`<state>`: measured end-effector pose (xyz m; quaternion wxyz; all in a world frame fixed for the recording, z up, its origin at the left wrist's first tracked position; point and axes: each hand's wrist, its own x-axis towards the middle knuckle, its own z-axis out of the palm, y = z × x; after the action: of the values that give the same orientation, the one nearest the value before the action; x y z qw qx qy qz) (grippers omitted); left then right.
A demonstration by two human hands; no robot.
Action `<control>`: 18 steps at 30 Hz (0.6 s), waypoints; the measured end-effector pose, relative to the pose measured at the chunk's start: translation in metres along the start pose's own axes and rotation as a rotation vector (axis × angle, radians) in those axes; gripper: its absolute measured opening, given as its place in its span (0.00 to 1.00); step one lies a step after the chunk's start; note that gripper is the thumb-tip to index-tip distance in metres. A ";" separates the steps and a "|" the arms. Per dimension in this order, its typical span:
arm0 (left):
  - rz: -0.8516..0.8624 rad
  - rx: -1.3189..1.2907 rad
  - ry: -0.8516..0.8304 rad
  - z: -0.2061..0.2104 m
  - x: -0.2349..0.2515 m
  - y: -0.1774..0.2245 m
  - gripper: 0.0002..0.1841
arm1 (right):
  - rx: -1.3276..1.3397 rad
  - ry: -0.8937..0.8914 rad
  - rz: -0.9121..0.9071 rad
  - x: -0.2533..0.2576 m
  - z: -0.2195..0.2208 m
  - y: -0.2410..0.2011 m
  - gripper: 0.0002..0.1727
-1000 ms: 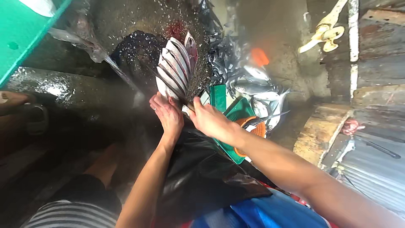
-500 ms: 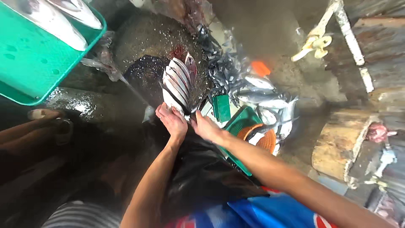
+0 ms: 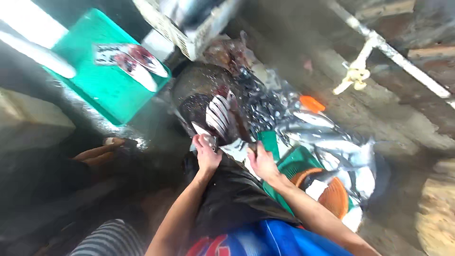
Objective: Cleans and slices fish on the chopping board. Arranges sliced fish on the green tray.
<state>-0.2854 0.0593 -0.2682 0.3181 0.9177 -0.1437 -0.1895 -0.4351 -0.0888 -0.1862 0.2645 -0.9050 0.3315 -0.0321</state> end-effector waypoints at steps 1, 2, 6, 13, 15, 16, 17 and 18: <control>0.001 0.087 -0.060 -0.009 0.008 0.002 0.56 | 0.032 0.130 -0.038 0.012 0.008 0.005 0.33; 0.011 0.170 -0.099 -0.015 0.017 0.002 0.52 | 0.045 0.230 -0.059 0.025 0.018 0.013 0.34; -0.075 0.126 -0.040 -0.049 0.051 -0.011 0.42 | -0.068 0.060 0.201 0.069 0.062 0.047 0.38; 0.083 -0.501 0.350 -0.149 0.093 -0.056 0.34 | -0.087 -0.046 0.312 0.077 0.072 0.051 0.37; 0.081 -0.453 0.385 -0.205 0.121 -0.054 0.34 | -0.103 0.013 0.274 0.076 0.075 0.051 0.36; 0.075 -0.398 0.363 -0.237 0.138 -0.053 0.35 | -0.110 0.031 0.265 0.077 0.077 0.051 0.37; 0.083 -0.315 0.348 -0.267 0.159 -0.051 0.36 | -0.124 0.041 0.267 0.076 0.078 0.053 0.37; 0.124 -0.221 0.354 -0.296 0.183 -0.049 0.35 | -0.136 0.038 0.288 0.075 0.078 0.054 0.37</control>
<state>0.0141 0.1826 -0.1321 0.4481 0.8856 -0.1203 -0.0201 -0.3900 -0.1335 -0.2891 0.1981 -0.8633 0.4641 0.0114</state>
